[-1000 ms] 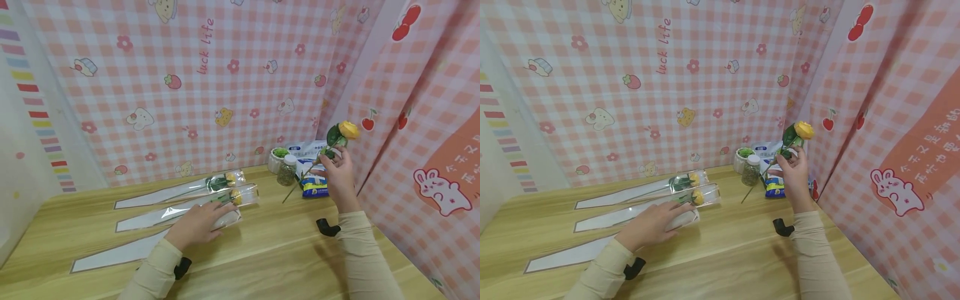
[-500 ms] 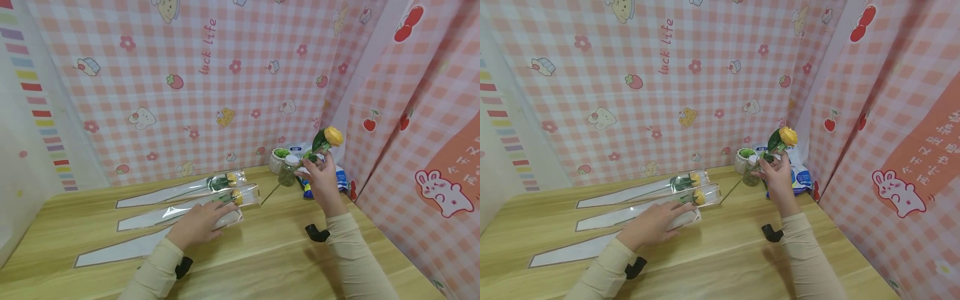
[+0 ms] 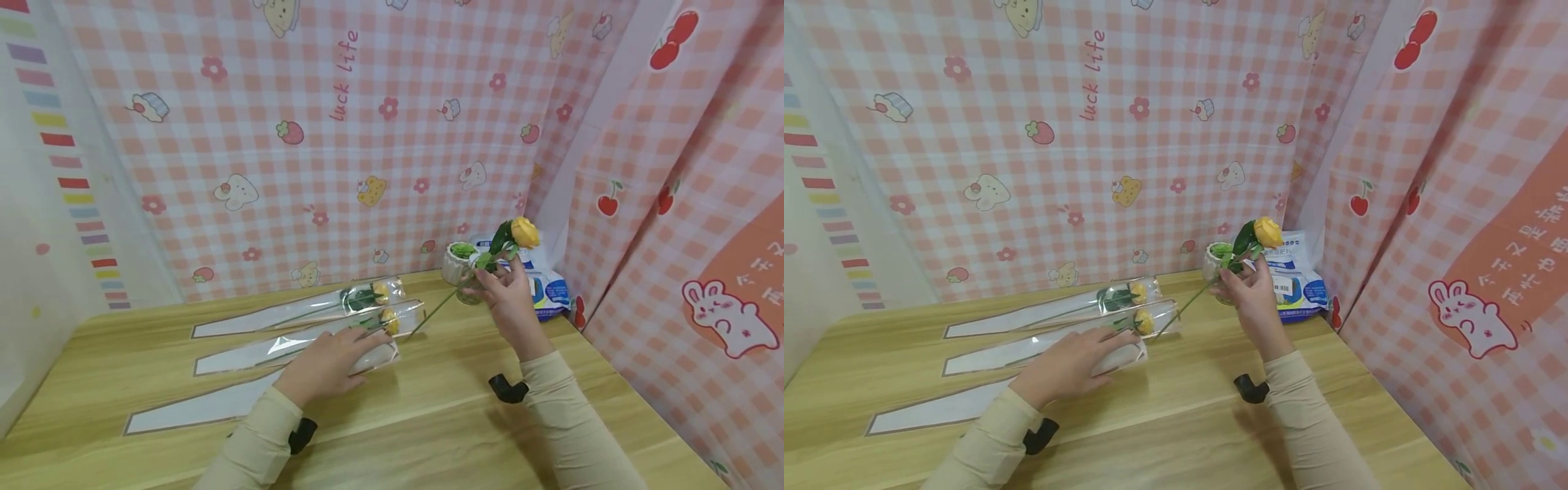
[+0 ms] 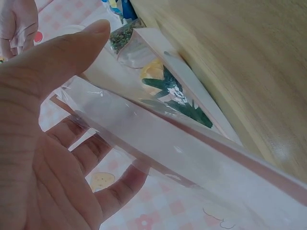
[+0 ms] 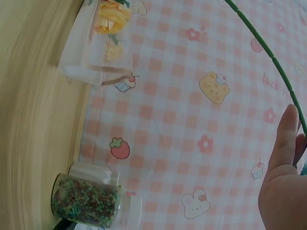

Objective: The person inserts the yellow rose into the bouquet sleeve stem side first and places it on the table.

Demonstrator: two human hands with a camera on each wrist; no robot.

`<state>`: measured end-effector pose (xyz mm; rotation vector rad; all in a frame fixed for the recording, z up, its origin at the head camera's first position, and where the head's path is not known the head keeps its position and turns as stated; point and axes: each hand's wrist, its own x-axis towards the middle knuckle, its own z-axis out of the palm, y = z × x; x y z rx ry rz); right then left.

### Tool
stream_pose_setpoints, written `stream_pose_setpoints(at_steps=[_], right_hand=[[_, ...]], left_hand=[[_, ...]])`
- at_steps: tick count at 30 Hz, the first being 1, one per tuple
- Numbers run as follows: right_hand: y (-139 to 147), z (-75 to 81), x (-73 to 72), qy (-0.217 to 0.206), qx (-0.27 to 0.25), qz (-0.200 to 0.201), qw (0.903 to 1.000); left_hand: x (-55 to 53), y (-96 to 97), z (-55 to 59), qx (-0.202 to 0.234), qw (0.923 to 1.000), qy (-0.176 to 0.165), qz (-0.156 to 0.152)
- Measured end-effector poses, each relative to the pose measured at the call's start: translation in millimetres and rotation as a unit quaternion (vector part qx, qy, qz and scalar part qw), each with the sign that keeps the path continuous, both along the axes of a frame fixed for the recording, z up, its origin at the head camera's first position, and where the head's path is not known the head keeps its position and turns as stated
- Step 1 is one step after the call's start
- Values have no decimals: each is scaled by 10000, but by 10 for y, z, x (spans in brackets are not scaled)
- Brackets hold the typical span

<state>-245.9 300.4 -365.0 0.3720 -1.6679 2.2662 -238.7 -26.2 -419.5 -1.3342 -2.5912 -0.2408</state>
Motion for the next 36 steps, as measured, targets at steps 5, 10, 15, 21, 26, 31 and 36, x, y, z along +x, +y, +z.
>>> stream_pose_setpoints(at_steps=[5, 10, 15, 21, 26, 31, 36], right_hand=[[-78, -41, -1, -62, 64, 158, 9998], [-150, -88, -11, -188, 155, 325, 9992], [-201, -172, -58, -194, 315, 466, 9982], [-257, -268, -83, -330, 381, 541, 9973], [-297, -282, -72, -352, 570, 469, 9967], [-333, -304, -85, -455, 648, 425, 9959], [-386, -365, -94, -703, 681, 385, 9945]], left_hand=[[-1, 3, 1, -20, 10000, -5, 3], [-9, 2, -5, -70, 10000, 40, 18], [-14, 0, 8, -35, 9999, 120, 12], [-27, -13, 28, -4, 9997, 238, 72], [-56, -38, 46, 147, 9991, 397, 66], [-85, -64, 59, 348, 9982, 480, 21], [-78, -102, 88, 399, 9983, 419, 65]])
